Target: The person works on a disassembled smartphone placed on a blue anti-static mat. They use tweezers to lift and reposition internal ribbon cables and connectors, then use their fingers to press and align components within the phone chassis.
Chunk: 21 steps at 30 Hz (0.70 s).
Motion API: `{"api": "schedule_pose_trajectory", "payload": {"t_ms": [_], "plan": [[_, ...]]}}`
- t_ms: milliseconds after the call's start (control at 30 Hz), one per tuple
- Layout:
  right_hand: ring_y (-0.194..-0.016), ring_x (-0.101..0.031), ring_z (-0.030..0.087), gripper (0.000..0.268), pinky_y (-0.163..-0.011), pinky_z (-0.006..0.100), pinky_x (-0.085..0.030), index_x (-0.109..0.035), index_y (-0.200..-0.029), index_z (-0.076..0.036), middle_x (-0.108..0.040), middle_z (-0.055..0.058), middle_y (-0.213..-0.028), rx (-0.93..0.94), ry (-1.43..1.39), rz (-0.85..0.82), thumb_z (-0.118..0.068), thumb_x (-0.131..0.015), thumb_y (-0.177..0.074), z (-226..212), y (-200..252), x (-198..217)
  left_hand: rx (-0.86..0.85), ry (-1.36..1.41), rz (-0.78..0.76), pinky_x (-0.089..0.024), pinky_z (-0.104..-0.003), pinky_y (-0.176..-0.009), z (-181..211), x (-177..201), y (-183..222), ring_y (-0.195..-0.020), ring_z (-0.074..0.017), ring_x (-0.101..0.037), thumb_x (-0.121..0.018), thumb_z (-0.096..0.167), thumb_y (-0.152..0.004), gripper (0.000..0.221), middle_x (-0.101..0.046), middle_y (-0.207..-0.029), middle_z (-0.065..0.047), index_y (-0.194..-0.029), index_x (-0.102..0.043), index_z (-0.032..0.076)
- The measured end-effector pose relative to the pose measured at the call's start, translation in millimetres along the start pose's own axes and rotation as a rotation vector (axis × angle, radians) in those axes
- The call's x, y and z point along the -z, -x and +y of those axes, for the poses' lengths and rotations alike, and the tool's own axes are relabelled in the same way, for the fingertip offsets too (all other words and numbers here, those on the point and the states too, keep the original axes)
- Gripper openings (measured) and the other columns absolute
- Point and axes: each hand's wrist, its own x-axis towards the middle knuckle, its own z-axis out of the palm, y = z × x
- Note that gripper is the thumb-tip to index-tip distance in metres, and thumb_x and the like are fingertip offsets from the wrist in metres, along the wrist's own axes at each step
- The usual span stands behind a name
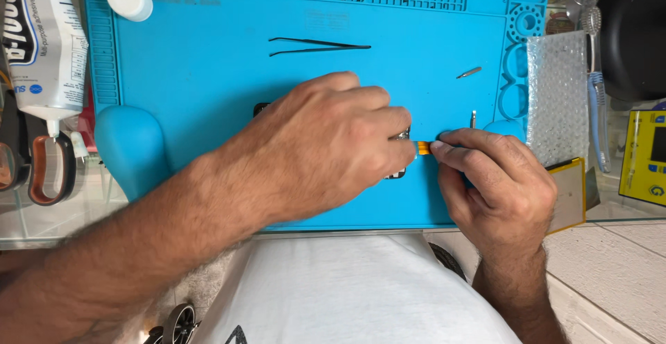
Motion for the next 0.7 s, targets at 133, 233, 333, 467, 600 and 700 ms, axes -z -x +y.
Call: {"api": "schedule_pose_trajectory", "payload": {"t_ms": [133, 233, 333, 467, 600, 700], "plan": [[-0.097, -0.076, 0.033, 0.012, -0.087, 0.044, -0.058, -0.079, -0.108, 0.001, -0.083, 0.017, -0.115, -0.009, 0.031, 0.010, 0.013, -0.080, -0.107, -0.6, 3.8, 0.4, -0.031, -0.017, -0.071, -0.053, -0.046, -0.072, -0.1, -14.6, -18.0, -0.076, -0.0256, -0.066, -0.073, 0.013, -0.104, 0.022, -0.064, -0.077, 0.004, -0.088, -0.072, 0.027], [-0.105, -0.077, 0.033, 0.013, -0.098, 0.043, -0.059, -0.078, -0.115, 0.002, -0.082, 0.016, -0.117, -0.070, -0.009, 0.002, 0.012, -0.074, -0.108, -2.0, 3.6, 3.6, -0.062, -0.021, 0.008, -0.050, -0.044, -0.069, 2.2, -19.4, -14.9, -0.074, -0.0247, -0.063, -0.073, 0.006, -0.101, 0.025, -0.062, -0.076, 0.002, -0.084, -0.070, 0.023], [-0.111, -0.078, 0.033, 0.014, -0.098, 0.041, -0.059, -0.076, -0.119, 0.005, -0.082, 0.019, -0.120, -0.137, -0.076, 0.019, 0.016, -0.069, -0.114, -4.6, -8.5, 16.2, -0.056, -0.065, 0.077, -0.047, -0.042, -0.065, 3.8, -20.9, -8.6, -0.071, -0.0229, -0.058, -0.074, 0.002, -0.101, 0.027, -0.058, -0.074, 0.002, -0.083, -0.067, 0.021], [-0.083, -0.068, 0.026, 0.006, -0.076, 0.040, -0.054, -0.083, -0.127, -0.003, -0.080, 0.011, -0.115, -0.075, 0.086, -0.151, -0.001, -0.078, -0.124, -7.8, -74.6, 30.2, -0.032, -0.062, 0.128, -0.045, -0.043, -0.059, 11.9, -23.3, -2.7, -0.066, -0.0231, -0.052, -0.077, -0.008, -0.095, 0.036, -0.052, -0.071, -0.001, -0.079, -0.061, 0.019], [-0.088, -0.074, 0.024, 0.018, -0.072, 0.046, -0.057, -0.083, -0.128, -0.013, -0.080, 0.007, -0.114, 0.145, 0.136, -0.359, -0.027, -0.085, -0.116, -5.2, -160.9, -8.2, -0.039, -0.106, 0.213, -0.045, -0.043, -0.061, 14.0, -30.5, -0.8, -0.067, -0.0242, -0.058, -0.078, -0.002, -0.091, 0.030, -0.061, -0.074, 0.000, -0.080, -0.065, 0.024], [-0.091, -0.074, 0.028, 0.043, -0.065, 0.051, -0.058, -0.079, -0.127, -0.020, -0.078, 0.002, -0.123, 0.143, 0.180, -0.650, -0.045, -0.093, -0.095, -9.9, -195.7, -33.1, -0.018, -0.131, 0.226, -0.046, -0.044, -0.058, 10.1, -33.2, -1.3, -0.066, -0.0233, -0.058, -0.077, 0.000, -0.093, 0.030, -0.059, -0.072, 0.000, -0.079, -0.065, 0.024]]}}
